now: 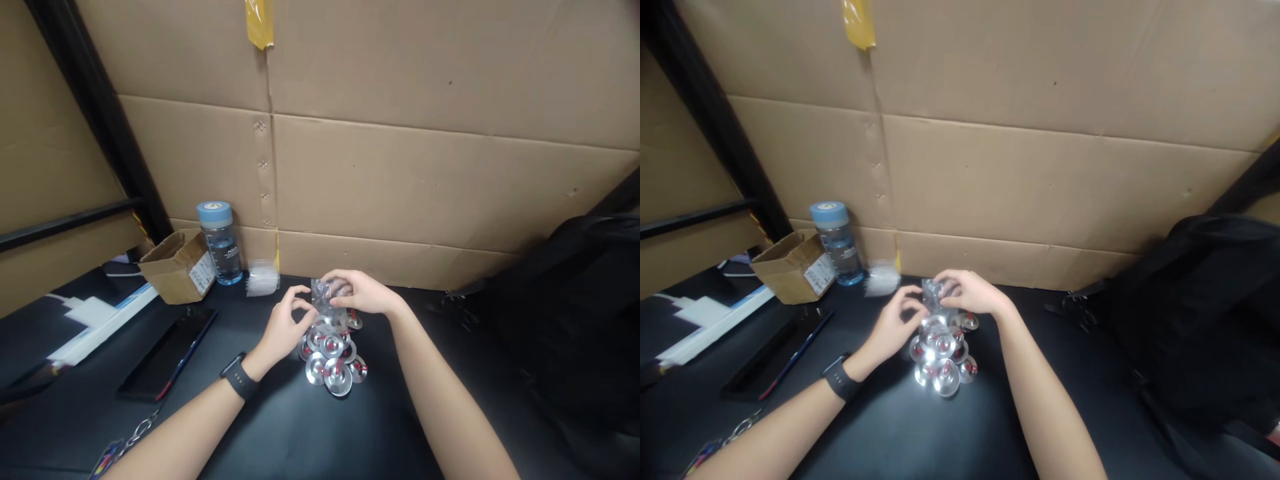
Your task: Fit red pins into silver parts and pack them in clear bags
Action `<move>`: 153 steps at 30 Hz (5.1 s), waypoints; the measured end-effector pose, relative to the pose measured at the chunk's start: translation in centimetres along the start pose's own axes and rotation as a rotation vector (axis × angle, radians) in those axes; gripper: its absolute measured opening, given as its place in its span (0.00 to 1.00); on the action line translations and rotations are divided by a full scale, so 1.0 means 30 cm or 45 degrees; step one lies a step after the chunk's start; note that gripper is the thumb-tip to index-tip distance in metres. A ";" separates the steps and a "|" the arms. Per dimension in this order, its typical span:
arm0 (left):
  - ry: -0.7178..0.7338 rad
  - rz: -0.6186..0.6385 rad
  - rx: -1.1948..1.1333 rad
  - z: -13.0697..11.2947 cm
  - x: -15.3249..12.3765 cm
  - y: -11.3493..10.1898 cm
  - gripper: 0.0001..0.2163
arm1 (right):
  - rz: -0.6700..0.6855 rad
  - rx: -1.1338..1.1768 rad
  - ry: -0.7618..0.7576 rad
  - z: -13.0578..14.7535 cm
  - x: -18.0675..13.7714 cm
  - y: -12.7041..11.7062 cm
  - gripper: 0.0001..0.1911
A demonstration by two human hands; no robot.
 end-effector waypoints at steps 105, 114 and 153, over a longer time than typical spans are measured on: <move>-0.121 -0.152 1.325 0.385 0.268 -0.198 0.26 | 0.035 -0.141 0.098 -0.094 0.029 0.017 0.15; -0.140 -0.076 1.322 0.378 0.266 -0.197 0.15 | 0.022 -0.152 0.089 -0.081 0.020 -0.001 0.15; -0.114 0.005 1.288 0.229 0.199 -0.209 0.13 | -0.090 -0.251 -0.004 0.057 -0.079 -0.084 0.15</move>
Point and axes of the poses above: each hand's wrist, its own x-axis towards the middle knuckle, its own y-axis out of the palm, z = x × y, the point moved 8 cm from there along x, towards the middle knuckle, and after that the axes turned 5 degrees about x, right-handed, at the moved point
